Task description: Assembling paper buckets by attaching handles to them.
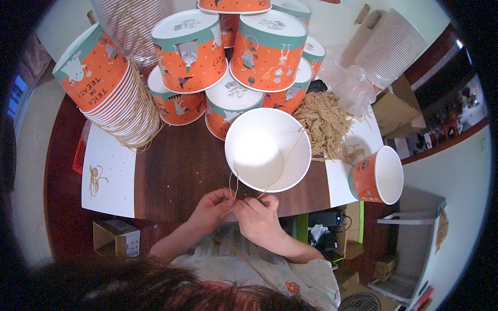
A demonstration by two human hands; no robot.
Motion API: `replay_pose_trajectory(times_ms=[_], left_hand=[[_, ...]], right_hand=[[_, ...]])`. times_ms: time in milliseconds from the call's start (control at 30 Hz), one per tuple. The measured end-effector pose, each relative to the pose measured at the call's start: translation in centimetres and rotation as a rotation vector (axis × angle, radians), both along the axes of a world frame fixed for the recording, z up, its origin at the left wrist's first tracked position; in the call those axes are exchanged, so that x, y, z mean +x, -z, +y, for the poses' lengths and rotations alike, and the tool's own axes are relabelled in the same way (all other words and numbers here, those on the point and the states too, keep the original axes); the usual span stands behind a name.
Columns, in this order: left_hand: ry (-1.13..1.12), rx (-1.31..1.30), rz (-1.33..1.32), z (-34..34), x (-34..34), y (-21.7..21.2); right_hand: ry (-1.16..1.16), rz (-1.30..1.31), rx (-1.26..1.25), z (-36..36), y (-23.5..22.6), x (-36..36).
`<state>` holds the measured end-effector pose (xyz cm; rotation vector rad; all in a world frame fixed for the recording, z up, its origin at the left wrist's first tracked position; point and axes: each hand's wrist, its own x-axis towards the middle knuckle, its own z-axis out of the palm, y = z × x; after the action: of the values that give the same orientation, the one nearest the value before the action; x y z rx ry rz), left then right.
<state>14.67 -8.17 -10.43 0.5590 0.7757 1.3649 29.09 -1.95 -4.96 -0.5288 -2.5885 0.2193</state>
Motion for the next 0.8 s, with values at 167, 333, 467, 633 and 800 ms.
replay_pose_trajectory(times_ms=[167,333,467,633,800], left_hand=[[-0.092,-0.084,-0.137,0.0,1.2,-0.8],[-0.119,-0.183,-0.24,0.9,0.8,-2.5],[-0.129,-0.151,-0.308,1.8,-0.4,-2.7],[-0.15,-0.187,-0.294,3.3,-0.9,-2.9],[-0.099,-0.132,-0.182,4.3,-1.7,-3.1]], right_hand=[[-0.003,0.001,0.019,0.1,0.1,-0.4],[-0.058,-0.093,0.087,0.0,-0.6,-0.3],[-0.165,-0.224,0.192,0.1,-1.1,0.0],[-0.321,-0.29,0.181,1.0,-1.6,0.7],[-0.4,-0.266,0.139,1.6,-2.1,1.3]])
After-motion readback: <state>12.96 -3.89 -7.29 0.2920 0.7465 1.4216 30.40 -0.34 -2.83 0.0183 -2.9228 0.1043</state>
